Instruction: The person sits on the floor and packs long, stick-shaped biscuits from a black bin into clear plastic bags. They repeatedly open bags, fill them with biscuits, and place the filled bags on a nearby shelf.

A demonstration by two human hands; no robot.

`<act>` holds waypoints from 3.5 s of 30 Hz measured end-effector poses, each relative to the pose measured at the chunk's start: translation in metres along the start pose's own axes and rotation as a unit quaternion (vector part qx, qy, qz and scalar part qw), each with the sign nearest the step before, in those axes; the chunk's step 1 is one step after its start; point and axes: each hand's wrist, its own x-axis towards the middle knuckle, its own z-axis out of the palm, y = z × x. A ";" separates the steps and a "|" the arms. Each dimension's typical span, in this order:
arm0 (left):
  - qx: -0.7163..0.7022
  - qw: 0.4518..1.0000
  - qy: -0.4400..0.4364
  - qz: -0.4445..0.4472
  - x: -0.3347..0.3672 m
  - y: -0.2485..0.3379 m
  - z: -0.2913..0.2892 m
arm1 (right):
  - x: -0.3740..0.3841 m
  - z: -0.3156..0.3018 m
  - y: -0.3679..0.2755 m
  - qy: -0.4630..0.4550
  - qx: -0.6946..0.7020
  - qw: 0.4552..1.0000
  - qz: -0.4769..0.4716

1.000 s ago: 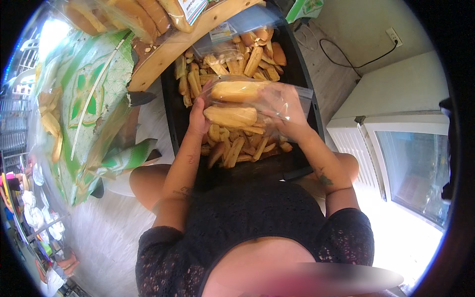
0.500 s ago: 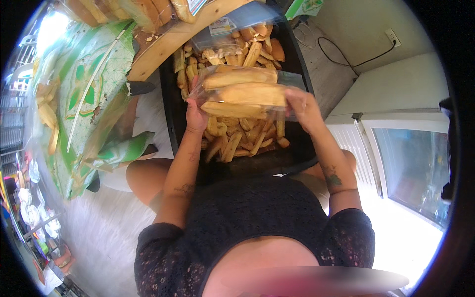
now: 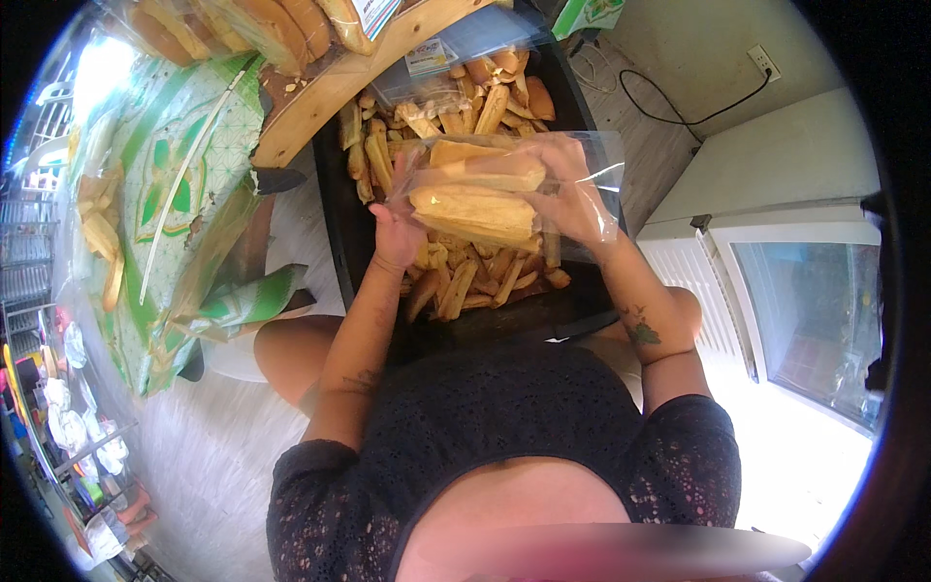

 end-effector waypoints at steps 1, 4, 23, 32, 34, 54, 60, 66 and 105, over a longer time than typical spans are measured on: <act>-0.068 0.995 -0.024 -0.068 -0.002 -0.002 -0.005 | 0.000 -0.001 0.000 -0.013 0.003 1.000 -0.010; -0.209 0.948 -0.097 -0.220 -0.008 -0.005 -0.023 | -0.001 -0.001 -0.004 -0.048 0.023 0.995 -0.079; 0.016 0.984 -0.017 -0.175 -0.015 -0.003 -0.036 | -0.015 -0.015 -0.012 -0.039 0.097 0.986 -0.128; 0.135 0.990 0.044 0.016 -0.017 -0.012 -0.012 | -0.012 -0.010 -0.010 -0.022 -0.028 0.999 -0.028; 0.148 0.987 0.044 0.051 -0.018 -0.011 -0.006 | -0.009 -0.012 -0.008 -0.074 -0.056 0.996 -0.020; -0.002 0.997 0.078 0.026 -0.029 -0.028 -0.009 | -0.017 -0.014 -0.019 0.089 0.043 0.995 0.034; 0.054 0.991 0.066 0.099 -0.017 -0.031 -0.001 | -0.008 -0.015 -0.016 0.033 0.034 0.999 -0.022; -0.006 0.993 0.111 0.029 -0.029 -0.040 0.000 | -0.001 -0.024 -0.011 -0.107 -0.037 0.992 -0.049; 0.079 0.972 0.002 -0.219 -0.031 -0.033 -0.016 | -0.029 -0.011 -0.022 -0.007 -0.009 0.994 0.106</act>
